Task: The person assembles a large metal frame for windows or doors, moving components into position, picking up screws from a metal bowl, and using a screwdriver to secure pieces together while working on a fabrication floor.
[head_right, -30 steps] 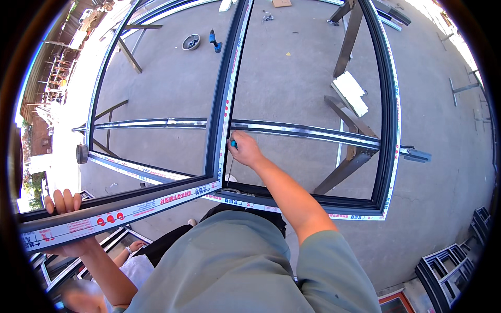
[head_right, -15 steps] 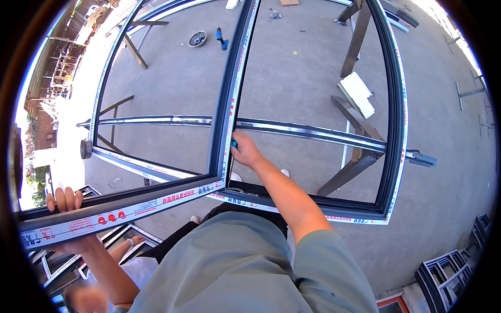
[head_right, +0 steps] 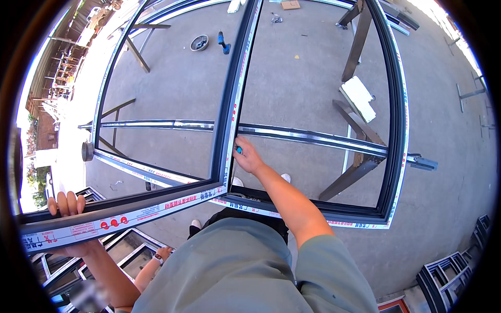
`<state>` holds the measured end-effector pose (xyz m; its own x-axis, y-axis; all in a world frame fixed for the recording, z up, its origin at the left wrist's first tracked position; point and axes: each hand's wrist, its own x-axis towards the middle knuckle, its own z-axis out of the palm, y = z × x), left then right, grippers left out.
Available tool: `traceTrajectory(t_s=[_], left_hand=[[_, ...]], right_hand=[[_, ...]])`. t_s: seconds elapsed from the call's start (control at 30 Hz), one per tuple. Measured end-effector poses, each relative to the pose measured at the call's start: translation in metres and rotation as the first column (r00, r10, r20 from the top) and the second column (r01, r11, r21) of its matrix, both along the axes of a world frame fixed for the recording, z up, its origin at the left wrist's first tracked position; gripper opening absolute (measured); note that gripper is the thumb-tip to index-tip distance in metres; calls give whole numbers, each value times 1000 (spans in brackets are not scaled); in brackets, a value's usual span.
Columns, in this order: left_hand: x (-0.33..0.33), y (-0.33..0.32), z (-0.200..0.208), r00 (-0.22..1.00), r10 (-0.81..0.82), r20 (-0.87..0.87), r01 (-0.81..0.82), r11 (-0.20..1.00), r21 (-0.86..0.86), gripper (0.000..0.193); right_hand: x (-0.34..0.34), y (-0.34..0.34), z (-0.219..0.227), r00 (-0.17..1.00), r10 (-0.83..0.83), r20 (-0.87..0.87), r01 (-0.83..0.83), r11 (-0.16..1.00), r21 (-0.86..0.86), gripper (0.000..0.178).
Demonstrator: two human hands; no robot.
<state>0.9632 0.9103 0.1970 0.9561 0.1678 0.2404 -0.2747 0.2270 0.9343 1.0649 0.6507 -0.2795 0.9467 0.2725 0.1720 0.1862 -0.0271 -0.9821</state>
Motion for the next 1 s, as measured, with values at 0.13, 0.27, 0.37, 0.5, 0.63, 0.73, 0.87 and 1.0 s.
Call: traceTrajectory(t_s=[0.13, 0.27, 0.37, 0.5, 0.63, 0.73, 0.87, 1.0], left_hand=[[1, 2, -2, 1000, -31, 3, 31, 999, -12, 73], [3, -1, -3, 1000, -23, 9, 23, 1000, -2, 73], [3, -3, -2, 999, -51, 8, 51, 999, -7, 73], [6, -10, -2, 999, -23, 41, 21, 998, 63, 75], [12, -14, 1, 996, -72, 46, 67, 992, 104, 70], [11, -17, 1, 995, -64, 74, 59, 996, 72, 68], [12, -21, 2, 994, -45, 98, 40, 998, 55, 72], [8, -27, -1, 990, 107, 90, -112, 992, 53, 74]], right_hand=[[-4, 2, -4, 988, 29, -151, -16, 996, 85, 24], [1, -1, 5, 966, 39, -256, -22, 997, 71, 32], [0, 0, 19, 937, 17, -349, -79, 984, -162, 31], [8, 9, 12, 992, -12, -122, 0, 995, -100, 22], [-6, 2, -7, 997, 18, 69, -16, 999, -34, 23], [-2, -11, -3, 994, 91, 55, -79, 978, -191, 27], [8, -20, 16, 983, 177, 57, -141, 908, -395, 32], [15, -17, 46, 960, 197, -197, -278, 619, -735, 36]])
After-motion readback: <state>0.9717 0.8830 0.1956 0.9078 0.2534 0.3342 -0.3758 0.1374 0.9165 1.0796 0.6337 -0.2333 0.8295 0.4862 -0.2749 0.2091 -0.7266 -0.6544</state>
